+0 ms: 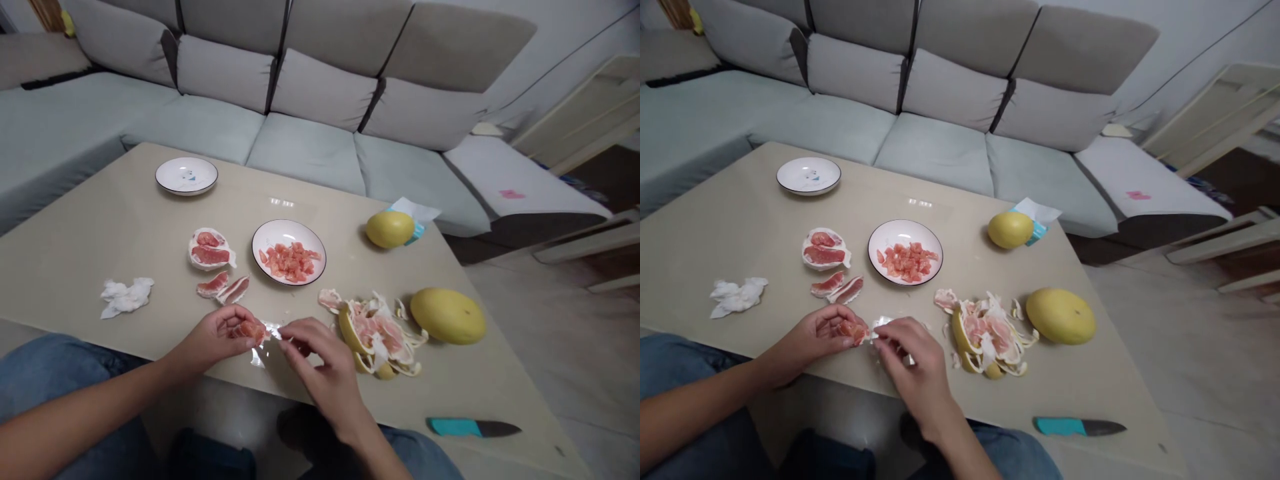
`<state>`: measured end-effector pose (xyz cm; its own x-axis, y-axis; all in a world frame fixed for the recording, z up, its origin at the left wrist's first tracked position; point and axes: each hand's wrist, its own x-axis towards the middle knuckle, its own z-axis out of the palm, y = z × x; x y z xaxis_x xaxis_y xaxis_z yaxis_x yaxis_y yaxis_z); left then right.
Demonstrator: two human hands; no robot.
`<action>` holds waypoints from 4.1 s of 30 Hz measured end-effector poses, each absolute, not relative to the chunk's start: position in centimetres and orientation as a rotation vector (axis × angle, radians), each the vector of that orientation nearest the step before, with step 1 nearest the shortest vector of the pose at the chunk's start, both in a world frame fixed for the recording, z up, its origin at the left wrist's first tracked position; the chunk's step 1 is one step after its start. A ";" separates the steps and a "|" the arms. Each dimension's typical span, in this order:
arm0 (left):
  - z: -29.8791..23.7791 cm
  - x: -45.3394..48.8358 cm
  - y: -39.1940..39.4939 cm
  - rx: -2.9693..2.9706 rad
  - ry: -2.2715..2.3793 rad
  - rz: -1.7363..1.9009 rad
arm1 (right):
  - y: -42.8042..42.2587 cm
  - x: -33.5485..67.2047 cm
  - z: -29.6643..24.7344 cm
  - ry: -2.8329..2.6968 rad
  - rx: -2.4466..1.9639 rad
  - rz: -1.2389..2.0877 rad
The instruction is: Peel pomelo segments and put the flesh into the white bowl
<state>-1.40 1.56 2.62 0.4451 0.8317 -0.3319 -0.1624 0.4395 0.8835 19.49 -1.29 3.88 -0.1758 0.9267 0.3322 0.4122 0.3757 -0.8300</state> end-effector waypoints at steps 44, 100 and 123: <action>1.8 -1.6 2.0 0.690 0.867 0.755 | 5.7 23.0 2.2 -1.744 -1.594 0.554; 1.4 -1.2 0.8 0.461 0.587 0.634 | -2.1 19.5 3.2 -1.112 -1.357 1.507; 1.2 -0.8 0.1 0.904 0.823 0.697 | -1.4 22.8 2.0 -1.803 -1.595 0.625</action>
<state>-0.78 0.12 1.22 0.5082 0.8032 -0.3110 -0.1740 0.4494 0.8762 22.76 -1.36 2.02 -0.0557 0.9867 0.1525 0.6804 0.1493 -0.7175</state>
